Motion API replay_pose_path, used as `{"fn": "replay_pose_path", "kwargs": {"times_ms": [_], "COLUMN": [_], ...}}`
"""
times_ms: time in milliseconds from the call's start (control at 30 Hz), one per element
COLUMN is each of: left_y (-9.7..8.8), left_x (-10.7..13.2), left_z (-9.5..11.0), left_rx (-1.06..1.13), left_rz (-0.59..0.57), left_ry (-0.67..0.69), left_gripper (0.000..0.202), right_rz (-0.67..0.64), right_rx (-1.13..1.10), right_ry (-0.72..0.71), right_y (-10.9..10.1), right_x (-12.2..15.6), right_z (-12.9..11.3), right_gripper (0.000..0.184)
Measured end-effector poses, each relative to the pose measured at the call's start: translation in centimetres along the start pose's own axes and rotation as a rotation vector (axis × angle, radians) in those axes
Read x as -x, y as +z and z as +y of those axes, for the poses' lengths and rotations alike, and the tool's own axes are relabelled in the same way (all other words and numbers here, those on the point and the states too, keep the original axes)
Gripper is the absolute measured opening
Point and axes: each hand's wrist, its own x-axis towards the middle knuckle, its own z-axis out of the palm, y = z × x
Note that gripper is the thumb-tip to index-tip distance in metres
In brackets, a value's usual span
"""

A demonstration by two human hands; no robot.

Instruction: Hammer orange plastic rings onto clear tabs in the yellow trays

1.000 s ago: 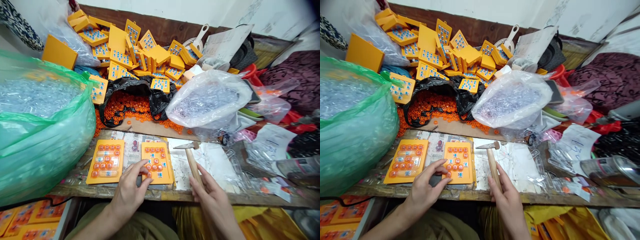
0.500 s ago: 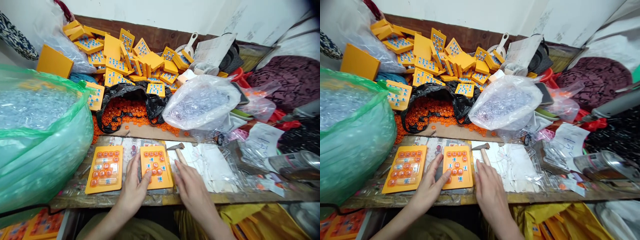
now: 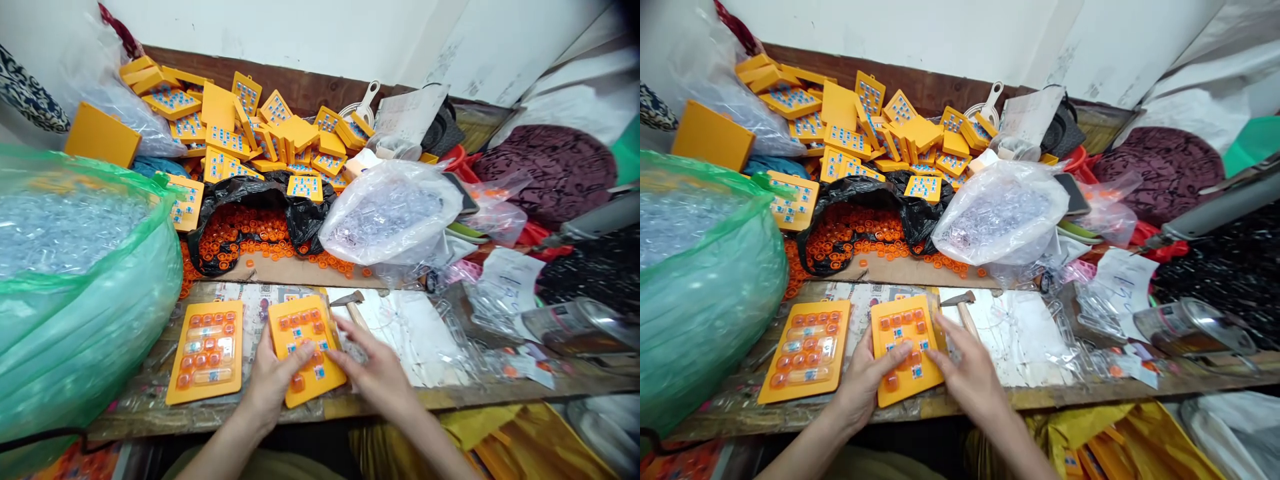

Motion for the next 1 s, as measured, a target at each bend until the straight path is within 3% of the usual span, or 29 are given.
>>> {"fn": "replay_pose_path", "kwargs": {"times_ms": [167,267,367,633,800,900,1000], "left_y": [0.0,0.0,-0.1,-0.2,-0.2,-0.3,-0.3], "left_x": [0.1,0.2,0.3,0.3,0.0,0.0,0.1], "left_z": [0.8,0.8,0.6,0.6,0.4,0.3,0.3], "left_rx": [0.116,0.123,0.153,0.205,0.319,0.374,0.38], "left_rz": [-0.006,0.002,0.005,0.047,0.103,0.099,0.118], "left_ry": [-0.136,-0.148,-0.137,-0.149,-0.157,-0.158,-0.135], "left_gripper": [0.068,0.067,0.067,0.056,0.049,0.045,0.048], "right_rz": [0.087,-0.061,-0.161,-0.198,-0.072,0.087,0.146], "right_rx": [0.287,0.468,0.602,0.67,0.479,0.272,-0.023], "right_ry": [0.069,0.116,0.145,0.165,0.18,0.217,0.268], "right_y": [-4.1,-4.0,-3.0,-2.7,-2.5,-3.1,-3.3], "right_x": [-11.0,-16.8,-19.5,-19.7,-19.6,-17.9,-13.3], "right_z": [2.7,4.1,4.9,6.0,5.7,4.3,2.0], "right_gripper": [0.028,0.024,0.028,0.032,0.032,0.033,0.032]}}
